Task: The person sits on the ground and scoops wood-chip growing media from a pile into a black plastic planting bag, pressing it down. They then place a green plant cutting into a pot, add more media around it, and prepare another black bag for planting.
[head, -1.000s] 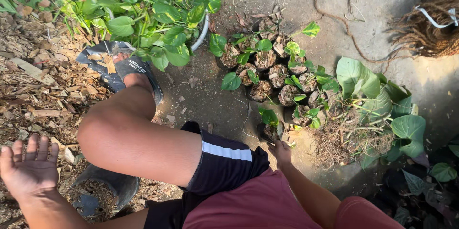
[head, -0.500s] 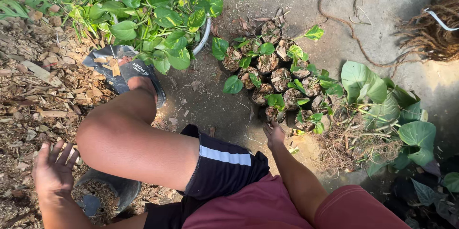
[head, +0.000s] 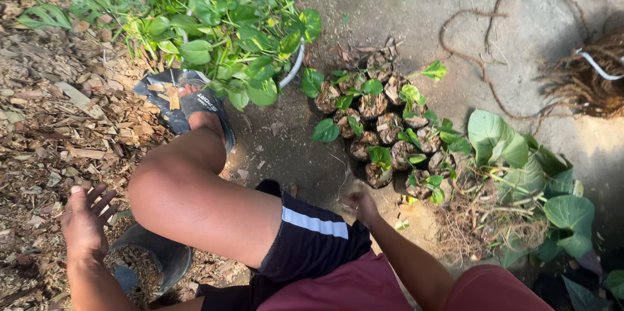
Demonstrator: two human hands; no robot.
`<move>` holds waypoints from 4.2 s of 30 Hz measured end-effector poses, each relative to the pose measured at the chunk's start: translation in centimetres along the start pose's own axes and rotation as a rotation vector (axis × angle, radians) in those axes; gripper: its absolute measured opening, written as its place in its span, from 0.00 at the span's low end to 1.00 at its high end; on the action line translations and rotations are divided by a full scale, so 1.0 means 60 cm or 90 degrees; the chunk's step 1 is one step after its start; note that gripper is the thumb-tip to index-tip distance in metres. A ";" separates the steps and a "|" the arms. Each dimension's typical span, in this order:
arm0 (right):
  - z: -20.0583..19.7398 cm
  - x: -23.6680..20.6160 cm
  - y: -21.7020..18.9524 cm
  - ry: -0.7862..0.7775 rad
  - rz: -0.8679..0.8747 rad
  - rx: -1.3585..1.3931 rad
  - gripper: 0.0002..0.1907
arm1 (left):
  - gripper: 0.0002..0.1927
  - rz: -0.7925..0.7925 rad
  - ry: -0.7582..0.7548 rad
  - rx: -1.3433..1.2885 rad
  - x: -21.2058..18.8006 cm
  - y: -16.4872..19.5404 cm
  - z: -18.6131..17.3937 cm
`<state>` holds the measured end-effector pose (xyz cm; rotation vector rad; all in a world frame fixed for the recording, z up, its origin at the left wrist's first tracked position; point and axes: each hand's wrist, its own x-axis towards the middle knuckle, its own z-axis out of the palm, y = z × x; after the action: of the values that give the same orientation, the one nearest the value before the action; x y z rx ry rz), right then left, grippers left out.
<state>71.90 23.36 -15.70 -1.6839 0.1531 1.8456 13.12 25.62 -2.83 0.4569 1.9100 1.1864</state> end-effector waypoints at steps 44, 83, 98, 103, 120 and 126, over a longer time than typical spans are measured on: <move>0.948 -0.423 -0.135 -0.760 -1.099 -1.319 0.19 | 0.39 -0.042 0.094 0.604 -0.440 0.070 -0.251; 1.010 0.054 0.037 -0.395 -0.743 -1.165 0.10 | 0.38 -0.038 0.035 0.641 -0.304 0.105 -0.229; 1.077 -0.391 -0.020 -0.930 -0.783 -1.152 0.13 | 0.26 0.183 0.176 0.366 -0.304 0.123 -0.136; 0.979 -0.445 0.063 -1.037 -0.847 -1.029 0.08 | 0.22 0.239 0.138 -0.021 -0.302 0.126 -0.115; 0.852 -0.456 0.156 -0.956 -0.559 -1.209 0.12 | 0.09 0.168 0.110 -0.360 -0.266 0.000 -0.129; 0.874 -0.424 0.141 -1.036 -0.358 -0.984 0.10 | 0.07 0.186 0.176 -0.314 -0.265 0.017 -0.145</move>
<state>22.24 32.61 14.57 -0.0371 -2.4662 2.1680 15.58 10.66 7.15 0.3181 1.7203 1.9356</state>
